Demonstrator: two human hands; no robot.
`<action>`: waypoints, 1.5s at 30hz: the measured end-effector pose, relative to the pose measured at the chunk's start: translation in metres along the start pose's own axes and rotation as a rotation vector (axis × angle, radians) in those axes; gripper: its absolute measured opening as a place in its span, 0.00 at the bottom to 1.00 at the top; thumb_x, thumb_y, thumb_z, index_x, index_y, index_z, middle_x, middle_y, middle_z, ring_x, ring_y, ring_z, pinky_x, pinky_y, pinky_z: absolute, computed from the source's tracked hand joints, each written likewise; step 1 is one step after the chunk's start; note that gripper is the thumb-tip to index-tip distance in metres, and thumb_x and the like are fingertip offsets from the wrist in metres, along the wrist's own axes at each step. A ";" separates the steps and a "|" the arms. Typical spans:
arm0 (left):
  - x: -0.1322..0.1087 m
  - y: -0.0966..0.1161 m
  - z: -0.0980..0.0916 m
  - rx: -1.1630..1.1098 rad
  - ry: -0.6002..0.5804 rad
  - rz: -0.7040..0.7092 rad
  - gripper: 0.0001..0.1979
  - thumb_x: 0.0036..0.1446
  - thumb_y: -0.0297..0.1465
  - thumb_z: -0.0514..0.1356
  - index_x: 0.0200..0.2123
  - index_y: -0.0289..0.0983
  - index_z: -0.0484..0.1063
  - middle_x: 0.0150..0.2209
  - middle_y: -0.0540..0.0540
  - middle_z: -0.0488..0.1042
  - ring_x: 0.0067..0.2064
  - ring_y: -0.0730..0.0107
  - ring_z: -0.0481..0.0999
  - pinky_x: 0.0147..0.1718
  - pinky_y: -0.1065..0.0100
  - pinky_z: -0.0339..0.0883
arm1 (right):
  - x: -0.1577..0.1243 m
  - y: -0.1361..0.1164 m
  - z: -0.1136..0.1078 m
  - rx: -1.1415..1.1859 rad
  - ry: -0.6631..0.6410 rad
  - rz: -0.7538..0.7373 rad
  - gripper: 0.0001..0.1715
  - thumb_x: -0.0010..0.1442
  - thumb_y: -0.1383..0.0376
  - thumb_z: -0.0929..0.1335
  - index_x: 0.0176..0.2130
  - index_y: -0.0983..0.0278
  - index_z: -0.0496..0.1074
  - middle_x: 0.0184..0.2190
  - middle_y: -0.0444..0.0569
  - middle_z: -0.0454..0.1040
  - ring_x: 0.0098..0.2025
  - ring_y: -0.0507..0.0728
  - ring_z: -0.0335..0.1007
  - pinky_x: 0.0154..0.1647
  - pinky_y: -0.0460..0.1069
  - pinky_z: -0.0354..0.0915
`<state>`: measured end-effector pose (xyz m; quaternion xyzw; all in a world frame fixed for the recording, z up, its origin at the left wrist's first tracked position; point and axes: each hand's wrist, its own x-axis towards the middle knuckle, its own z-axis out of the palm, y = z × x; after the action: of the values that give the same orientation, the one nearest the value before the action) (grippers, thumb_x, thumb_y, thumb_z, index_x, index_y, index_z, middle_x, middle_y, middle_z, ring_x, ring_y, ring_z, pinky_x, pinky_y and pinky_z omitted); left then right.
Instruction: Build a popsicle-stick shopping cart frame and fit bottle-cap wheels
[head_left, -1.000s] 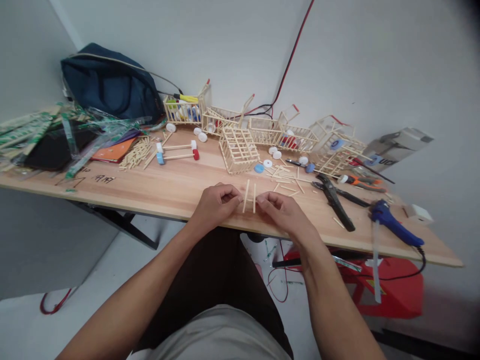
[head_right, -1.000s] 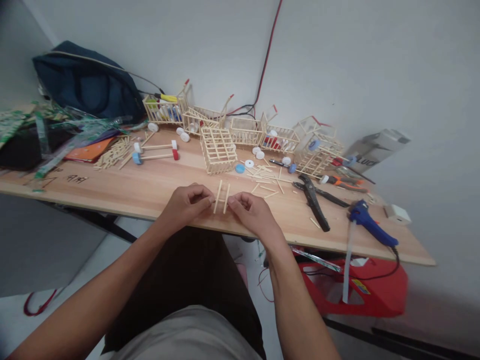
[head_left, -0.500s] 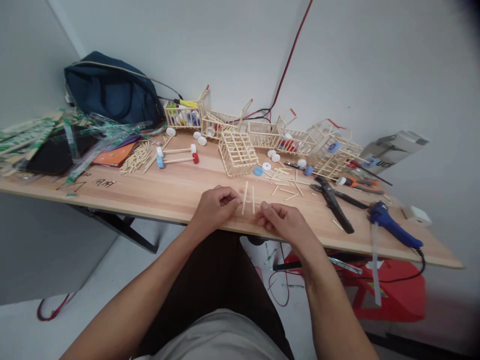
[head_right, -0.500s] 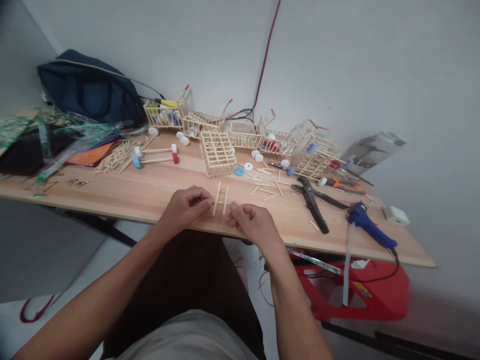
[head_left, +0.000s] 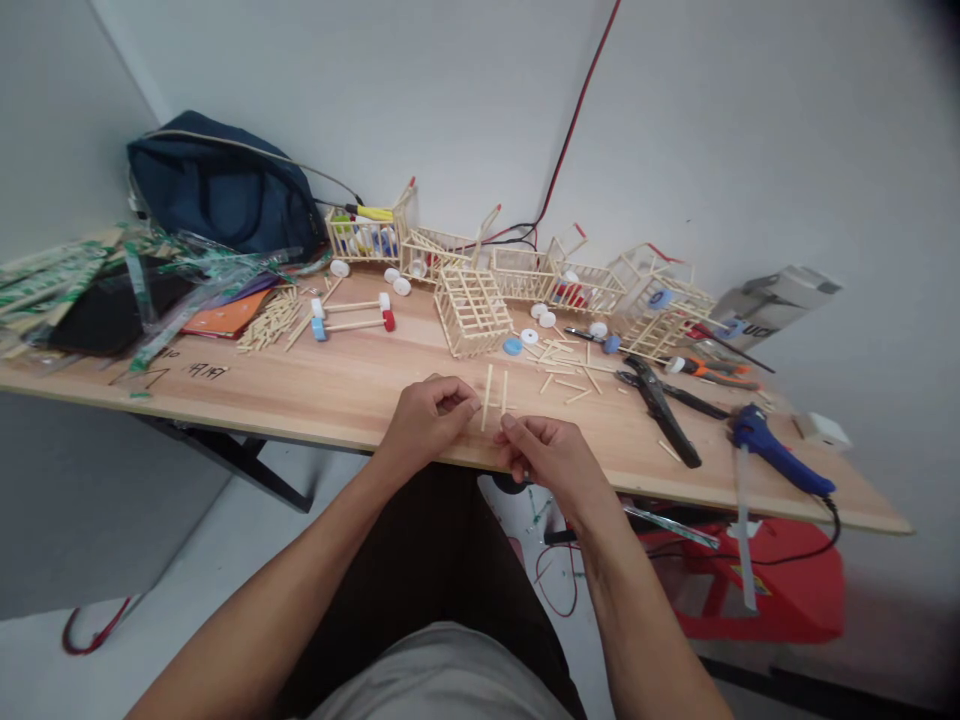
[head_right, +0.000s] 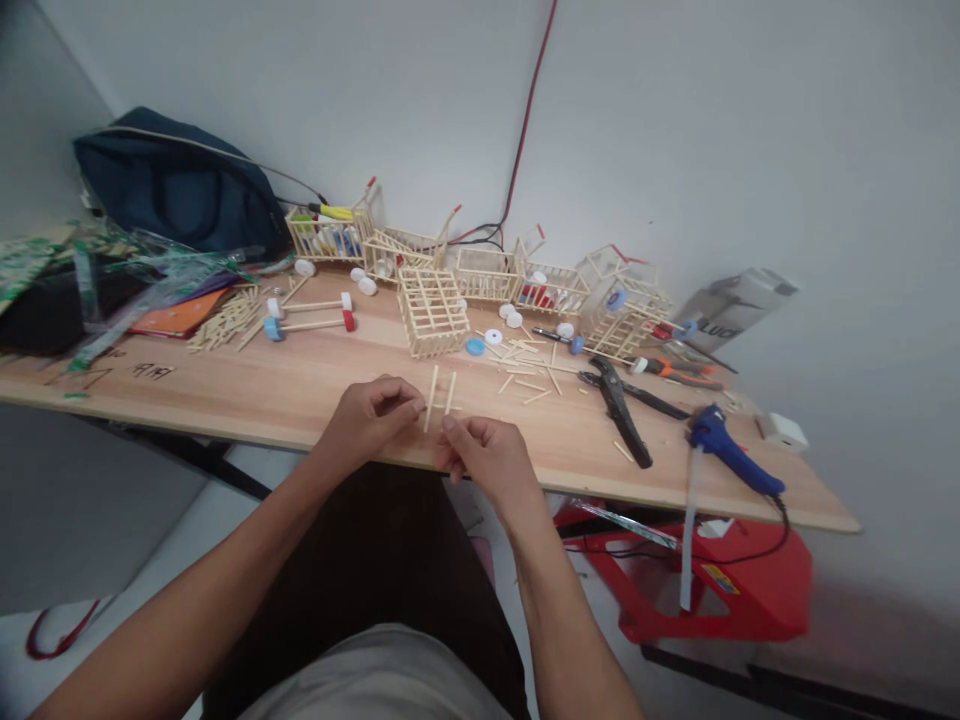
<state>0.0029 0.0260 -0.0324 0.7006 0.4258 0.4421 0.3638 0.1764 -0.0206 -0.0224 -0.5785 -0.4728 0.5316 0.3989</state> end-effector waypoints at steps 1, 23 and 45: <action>0.000 0.000 0.000 -0.002 0.001 -0.002 0.07 0.52 0.31 0.58 0.26 0.34 0.73 0.27 0.48 0.74 0.31 0.71 0.70 0.33 0.70 0.63 | 0.000 0.000 0.000 -0.005 -0.006 -0.009 0.27 0.48 0.44 0.71 0.25 0.66 0.72 0.18 0.45 0.72 0.15 0.46 0.61 0.17 0.43 0.54; 0.001 0.002 -0.002 -0.078 -0.016 -0.079 0.08 0.50 0.32 0.59 0.23 0.34 0.73 0.26 0.49 0.72 0.29 0.72 0.69 0.32 0.71 0.61 | 0.003 0.006 -0.005 -0.175 -0.049 -0.115 0.22 0.57 0.50 0.67 0.24 0.65 0.67 0.18 0.42 0.68 0.19 0.46 0.56 0.20 0.44 0.51; 0.001 0.003 0.000 -0.165 -0.031 -0.123 0.09 0.50 0.35 0.60 0.25 0.34 0.73 0.24 0.50 0.72 0.28 0.73 0.69 0.31 0.72 0.62 | 0.003 -0.002 -0.006 -0.136 -0.085 -0.086 0.21 0.53 0.48 0.68 0.27 0.64 0.69 0.19 0.42 0.69 0.19 0.47 0.56 0.21 0.44 0.52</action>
<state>0.0038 0.0263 -0.0296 0.6477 0.4245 0.4414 0.4532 0.1823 -0.0173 -0.0201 -0.5605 -0.5487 0.5046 0.3608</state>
